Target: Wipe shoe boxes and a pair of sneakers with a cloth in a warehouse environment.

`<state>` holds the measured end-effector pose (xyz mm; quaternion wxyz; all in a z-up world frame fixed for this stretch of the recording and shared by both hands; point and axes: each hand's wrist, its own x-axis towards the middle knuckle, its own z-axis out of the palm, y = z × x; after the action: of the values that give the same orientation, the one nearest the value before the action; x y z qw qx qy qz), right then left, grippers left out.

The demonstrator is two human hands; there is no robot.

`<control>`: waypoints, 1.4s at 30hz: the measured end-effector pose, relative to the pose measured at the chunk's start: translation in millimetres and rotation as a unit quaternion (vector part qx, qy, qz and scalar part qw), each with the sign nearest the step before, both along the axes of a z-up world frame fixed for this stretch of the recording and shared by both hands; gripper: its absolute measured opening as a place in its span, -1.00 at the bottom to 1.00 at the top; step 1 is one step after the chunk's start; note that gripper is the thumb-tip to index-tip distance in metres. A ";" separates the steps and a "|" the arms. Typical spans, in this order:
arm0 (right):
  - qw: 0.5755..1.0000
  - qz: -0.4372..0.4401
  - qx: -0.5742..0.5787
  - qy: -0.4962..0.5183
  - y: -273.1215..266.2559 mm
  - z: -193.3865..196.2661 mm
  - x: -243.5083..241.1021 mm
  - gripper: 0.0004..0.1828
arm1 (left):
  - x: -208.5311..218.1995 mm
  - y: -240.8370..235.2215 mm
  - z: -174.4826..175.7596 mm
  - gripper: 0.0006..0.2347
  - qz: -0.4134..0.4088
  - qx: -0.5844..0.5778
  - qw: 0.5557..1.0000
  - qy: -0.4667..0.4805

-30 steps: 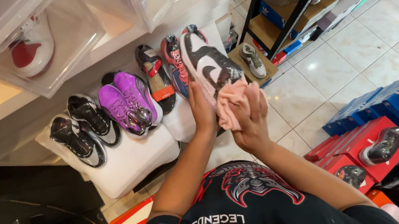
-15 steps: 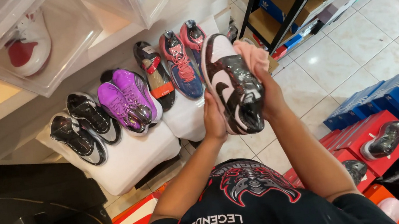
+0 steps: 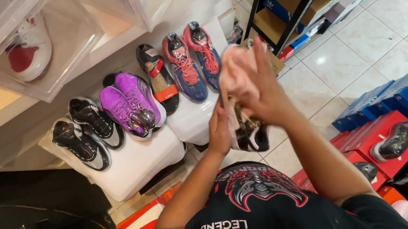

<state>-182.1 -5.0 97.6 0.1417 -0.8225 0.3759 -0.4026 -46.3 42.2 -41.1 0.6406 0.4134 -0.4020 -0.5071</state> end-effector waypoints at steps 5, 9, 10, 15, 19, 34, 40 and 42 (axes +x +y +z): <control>0.977 0.084 0.163 -0.107 -21.7 15.5 4.7 -0.33 | -0.2 -6.3 -25.1 -0.50 0.024 0.004 0.999 0.032; 0.975 0.070 0.209 -0.039 30.3 -1.2 -1.5 -0.15 | 24.0 -25.6 -58.9 -0.51 0.119 0.012 0.988 0.102; 0.971 0.055 0.222 -0.068 35.8 0.2 2.2 -0.06 | 27.5 -25.3 -64.7 -0.52 0.107 0.001 0.986 0.130; 0.903 0.295 -0.221 -0.222 -47.4 -41.9 13.3 0.00 | -5.8 -2.9 12.5 -0.49 -0.048 0.048 0.953 0.294; 0.789 0.204 0.400 -0.419 -116.7 -96.8 7.7 -0.47 | -5.1 -4.1 46.7 -0.50 -0.046 0.080 0.928 0.362; 0.869 -0.013 0.289 -0.402 1.2 3.3 8.0 -0.32 | 38.0 -7.5 22.1 -0.75 -0.099 -0.121 0.982 -0.107; 0.996 -0.036 -0.087 -0.006 12.1 25.8 32.1 -0.42 | 44.4 -18.4 33.1 -0.72 -0.088 -0.175 0.969 -0.151; 0.980 -0.097 -0.115 0.127 16.7 13.0 29.7 -0.27 | 50.0 -19.4 18.0 -0.79 -0.111 -0.141 0.978 -0.103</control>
<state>-152.5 11.7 110.6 -0.0422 -0.8373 0.4202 -0.3472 3.6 22.8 -23.1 0.5876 0.3215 -0.5767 -0.4678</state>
